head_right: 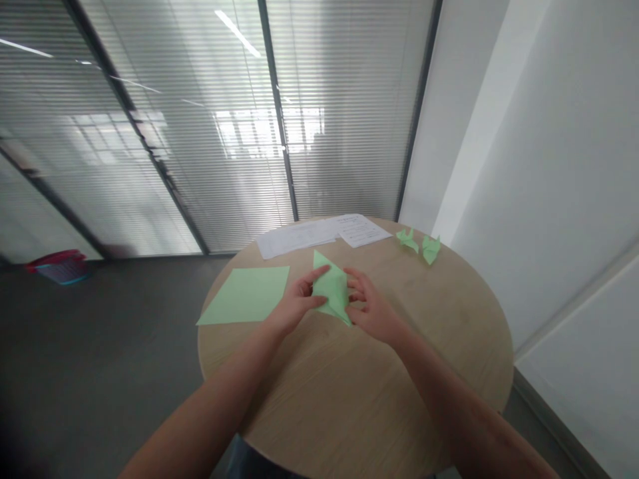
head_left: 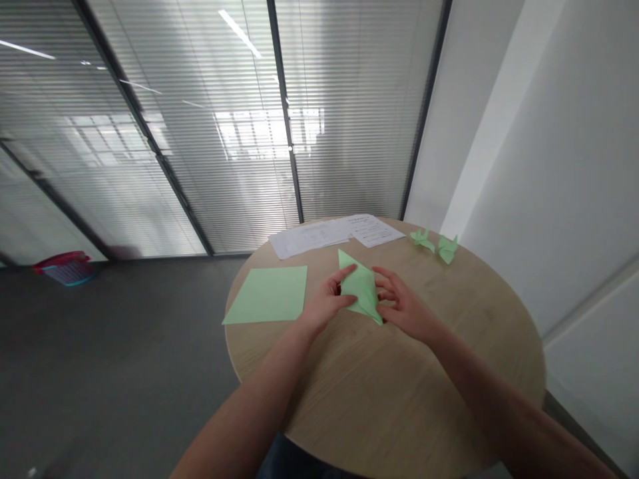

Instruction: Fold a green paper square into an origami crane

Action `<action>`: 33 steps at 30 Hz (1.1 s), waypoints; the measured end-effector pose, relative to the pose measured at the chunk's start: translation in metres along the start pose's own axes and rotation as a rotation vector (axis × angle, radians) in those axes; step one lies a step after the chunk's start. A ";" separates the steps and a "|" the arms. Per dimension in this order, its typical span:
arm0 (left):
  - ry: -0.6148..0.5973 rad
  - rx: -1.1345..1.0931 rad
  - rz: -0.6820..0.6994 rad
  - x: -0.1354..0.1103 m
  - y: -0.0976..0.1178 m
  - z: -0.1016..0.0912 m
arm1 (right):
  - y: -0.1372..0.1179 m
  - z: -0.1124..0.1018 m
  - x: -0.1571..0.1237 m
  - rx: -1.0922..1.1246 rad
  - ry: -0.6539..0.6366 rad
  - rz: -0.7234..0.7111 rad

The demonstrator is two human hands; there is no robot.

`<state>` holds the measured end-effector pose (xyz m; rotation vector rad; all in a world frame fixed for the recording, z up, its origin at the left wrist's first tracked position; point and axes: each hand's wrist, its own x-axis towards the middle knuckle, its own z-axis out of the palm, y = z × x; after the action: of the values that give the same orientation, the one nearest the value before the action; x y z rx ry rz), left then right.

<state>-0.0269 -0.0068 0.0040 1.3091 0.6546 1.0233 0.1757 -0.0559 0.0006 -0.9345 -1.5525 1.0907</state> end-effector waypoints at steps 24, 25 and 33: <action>0.001 0.300 0.120 -0.006 0.000 0.001 | 0.004 -0.002 0.007 0.329 0.174 0.264; 0.002 0.343 0.136 -0.006 0.000 0.001 | 0.003 -0.001 0.008 0.347 0.184 0.271; -0.111 0.430 0.219 -0.008 0.004 0.004 | -0.003 -0.001 0.009 0.489 0.246 0.264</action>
<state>-0.0277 -0.0160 0.0071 1.8331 0.6794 1.0084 0.1744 -0.0479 0.0065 -0.9041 -0.9173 1.4018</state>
